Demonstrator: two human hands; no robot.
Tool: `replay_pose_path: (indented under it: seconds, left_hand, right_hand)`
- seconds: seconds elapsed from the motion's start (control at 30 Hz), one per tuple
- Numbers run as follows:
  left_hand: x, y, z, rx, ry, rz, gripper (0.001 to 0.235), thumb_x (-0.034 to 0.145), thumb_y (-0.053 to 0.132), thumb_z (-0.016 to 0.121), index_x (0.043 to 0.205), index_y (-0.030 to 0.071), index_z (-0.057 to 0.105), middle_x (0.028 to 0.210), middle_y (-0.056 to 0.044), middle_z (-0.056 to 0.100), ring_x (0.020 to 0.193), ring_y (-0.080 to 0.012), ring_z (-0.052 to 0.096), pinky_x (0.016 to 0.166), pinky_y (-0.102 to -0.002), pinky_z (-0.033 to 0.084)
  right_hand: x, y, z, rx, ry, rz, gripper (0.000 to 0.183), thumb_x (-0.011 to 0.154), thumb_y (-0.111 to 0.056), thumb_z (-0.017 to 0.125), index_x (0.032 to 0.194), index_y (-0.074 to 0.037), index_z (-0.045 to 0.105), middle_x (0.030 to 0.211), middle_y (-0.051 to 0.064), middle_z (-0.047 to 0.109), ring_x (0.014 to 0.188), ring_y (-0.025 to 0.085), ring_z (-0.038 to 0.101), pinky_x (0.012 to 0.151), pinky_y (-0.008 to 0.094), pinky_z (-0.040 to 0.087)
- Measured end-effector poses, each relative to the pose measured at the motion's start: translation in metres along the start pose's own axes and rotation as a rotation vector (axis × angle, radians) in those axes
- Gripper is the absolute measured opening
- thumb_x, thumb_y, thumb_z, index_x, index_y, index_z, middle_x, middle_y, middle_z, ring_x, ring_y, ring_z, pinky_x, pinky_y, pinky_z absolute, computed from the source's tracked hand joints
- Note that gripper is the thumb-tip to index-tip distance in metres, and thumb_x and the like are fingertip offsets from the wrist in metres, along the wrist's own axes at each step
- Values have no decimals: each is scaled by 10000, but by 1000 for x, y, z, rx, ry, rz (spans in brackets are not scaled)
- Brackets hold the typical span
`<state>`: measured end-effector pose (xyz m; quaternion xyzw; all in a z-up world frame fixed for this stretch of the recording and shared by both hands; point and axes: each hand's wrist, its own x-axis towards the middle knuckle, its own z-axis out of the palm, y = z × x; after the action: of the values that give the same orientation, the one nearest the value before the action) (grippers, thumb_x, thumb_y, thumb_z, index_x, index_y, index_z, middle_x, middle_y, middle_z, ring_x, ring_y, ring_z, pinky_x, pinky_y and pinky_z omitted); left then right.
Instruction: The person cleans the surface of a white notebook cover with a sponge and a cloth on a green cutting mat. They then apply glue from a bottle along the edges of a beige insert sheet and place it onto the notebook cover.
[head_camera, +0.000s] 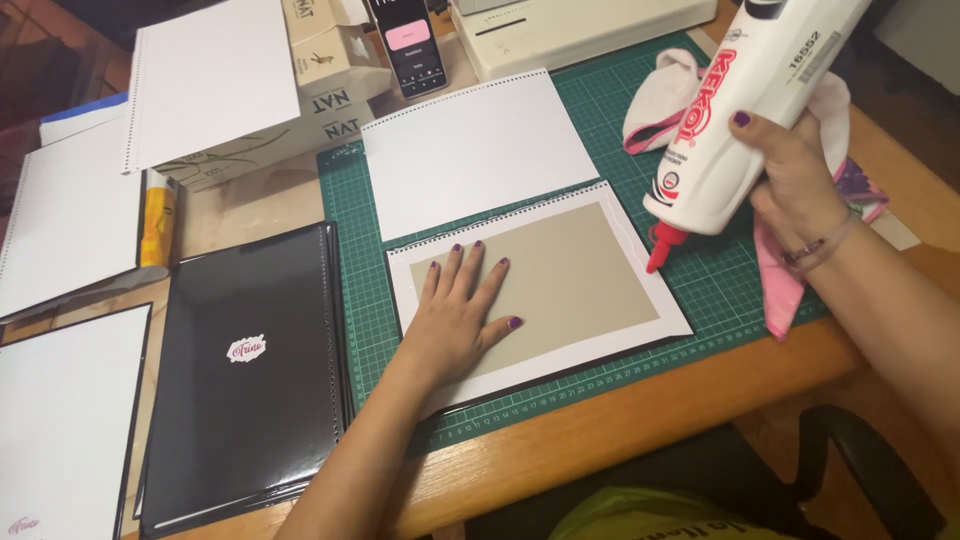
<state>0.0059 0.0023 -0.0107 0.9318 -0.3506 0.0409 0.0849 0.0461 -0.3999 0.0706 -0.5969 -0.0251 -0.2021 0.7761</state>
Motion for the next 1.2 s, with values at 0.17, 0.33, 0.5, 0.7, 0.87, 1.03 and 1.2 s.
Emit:
replay_pose_path:
  seconds: [0.17, 0.33, 0.5, 0.7, 0.87, 1.03, 1.2]
  left_hand:
    - [1, 2, -4, -30, -14, -14, 760, 1010, 638, 400, 1612, 182, 308, 1680, -216, 184, 1536, -456, 132, 1212, -616, 111]
    - [0, 0, 3, -16, 20, -5, 761, 1007, 644, 409, 1608, 186, 317, 1677, -216, 200, 1534, -453, 149, 1209, -620, 130]
    - [1, 1, -2, -24, -14, -14, 767, 1008, 651, 383, 1613, 187, 299, 1680, -215, 182, 1537, -451, 129, 1209, -623, 115]
    - [3, -2, 2, 1, -11, -11, 766, 1008, 648, 391, 1612, 187, 302, 1678, -216, 185, 1533, -452, 138, 1209, -624, 116]
    - [4, -2, 3, 0, -15, -12, 770, 1006, 656, 378, 1617, 194, 292, 1680, -213, 181, 1535, -455, 132, 1211, -622, 111]
    - [3, -3, 4, 6, -5, -8, 768, 1006, 653, 382, 1612, 188, 300, 1677, -219, 186, 1532, -461, 139, 1208, -627, 115]
    - [2, -2, 2, -7, -20, -10, 770, 1009, 655, 366, 1618, 192, 284, 1683, -212, 169, 1537, -448, 122, 1216, -618, 97]
  right_hand:
    - [-7, -3, -2, -19, -29, -25, 641, 849, -201, 781, 1431, -155, 516, 1440, 34, 650, 1339, 195, 653, 1151, 360, 613]
    - [-15, -6, -4, -10, 23, 15, 651, 796, -216, 806, 1394, -133, 561, 1383, 33, 689, 1273, 185, 696, 1104, 355, 640]
    - [-28, -18, -2, -25, -22, 33, 645, 840, -212, 774, 1432, -146, 529, 1420, 24, 660, 1311, 181, 666, 1119, 360, 622]
    - [-44, -30, 9, -44, 24, 95, 662, 799, -240, 768, 1419, -167, 546, 1380, 4, 677, 1255, 156, 678, 1094, 343, 612]
    - [-46, -30, 1, -76, 2, 94, 667, 797, -248, 768, 1420, -158, 545, 1387, 16, 667, 1270, 168, 667, 1101, 350, 600]
    - [-47, -27, -4, -74, 2, 98, 682, 783, -241, 778, 1417, -148, 545, 1383, 26, 669, 1266, 182, 672, 1091, 362, 609]
    - [-49, -25, -2, -6, -3, 83, 683, 777, -200, 777, 1417, -132, 549, 1361, 24, 679, 1235, 168, 682, 1081, 347, 605]
